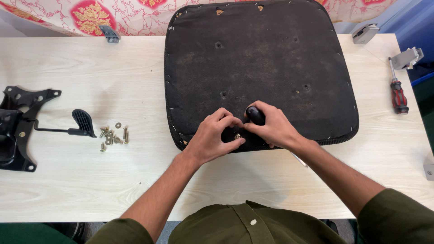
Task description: The person uses a screwdriver to tighten screws into the underside of a black upholstered seat cushion. They repeatedly pick up screws and washers from the table, insert them into pre-drilled holes, and turn the screwdriver to secure them.
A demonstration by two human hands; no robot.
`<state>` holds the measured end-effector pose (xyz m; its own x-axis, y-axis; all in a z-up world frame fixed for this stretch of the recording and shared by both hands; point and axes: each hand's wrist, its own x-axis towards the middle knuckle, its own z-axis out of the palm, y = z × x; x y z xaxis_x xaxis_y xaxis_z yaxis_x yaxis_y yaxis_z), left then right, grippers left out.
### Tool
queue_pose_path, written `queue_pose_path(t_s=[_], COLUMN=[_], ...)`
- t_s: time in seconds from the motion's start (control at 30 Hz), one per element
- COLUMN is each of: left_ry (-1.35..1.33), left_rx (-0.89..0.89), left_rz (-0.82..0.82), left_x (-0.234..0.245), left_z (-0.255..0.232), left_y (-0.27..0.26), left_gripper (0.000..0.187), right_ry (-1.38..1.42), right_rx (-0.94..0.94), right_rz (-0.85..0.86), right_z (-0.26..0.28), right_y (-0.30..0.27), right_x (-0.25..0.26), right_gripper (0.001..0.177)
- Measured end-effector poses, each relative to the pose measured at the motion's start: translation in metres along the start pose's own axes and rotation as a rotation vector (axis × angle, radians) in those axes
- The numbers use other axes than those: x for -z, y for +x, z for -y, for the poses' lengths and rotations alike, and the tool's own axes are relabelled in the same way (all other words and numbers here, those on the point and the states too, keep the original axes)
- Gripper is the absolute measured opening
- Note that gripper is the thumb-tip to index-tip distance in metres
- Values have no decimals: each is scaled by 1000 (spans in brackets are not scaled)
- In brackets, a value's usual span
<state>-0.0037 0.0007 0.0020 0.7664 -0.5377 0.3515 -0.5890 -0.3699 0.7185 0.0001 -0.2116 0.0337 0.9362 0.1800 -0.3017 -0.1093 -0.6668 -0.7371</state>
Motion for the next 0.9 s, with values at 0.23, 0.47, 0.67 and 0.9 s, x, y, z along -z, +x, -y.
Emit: queue_pose_path(t_s=[0.23,0.47,0.67,0.9], left_ry=[44,-102,74,279], left_rx=[14,135,1,8], left_rz=[62,109,-243,-272], left_x=[0,16,9,-3], left_z=[3,6,0,5], left_y=[0,8,-7,-9], left_gripper=[16,36,29,16], right_ry=[-368,-563,-702,-749], right_rx=[-126,-73,-70,29], right_rz=[63,76,119,115], right_z=[31,53,59,54], right_y=[-16,-21,-14,-15], right_x=[-8,0,-4,-14], right_gripper=[15,30,33,23])
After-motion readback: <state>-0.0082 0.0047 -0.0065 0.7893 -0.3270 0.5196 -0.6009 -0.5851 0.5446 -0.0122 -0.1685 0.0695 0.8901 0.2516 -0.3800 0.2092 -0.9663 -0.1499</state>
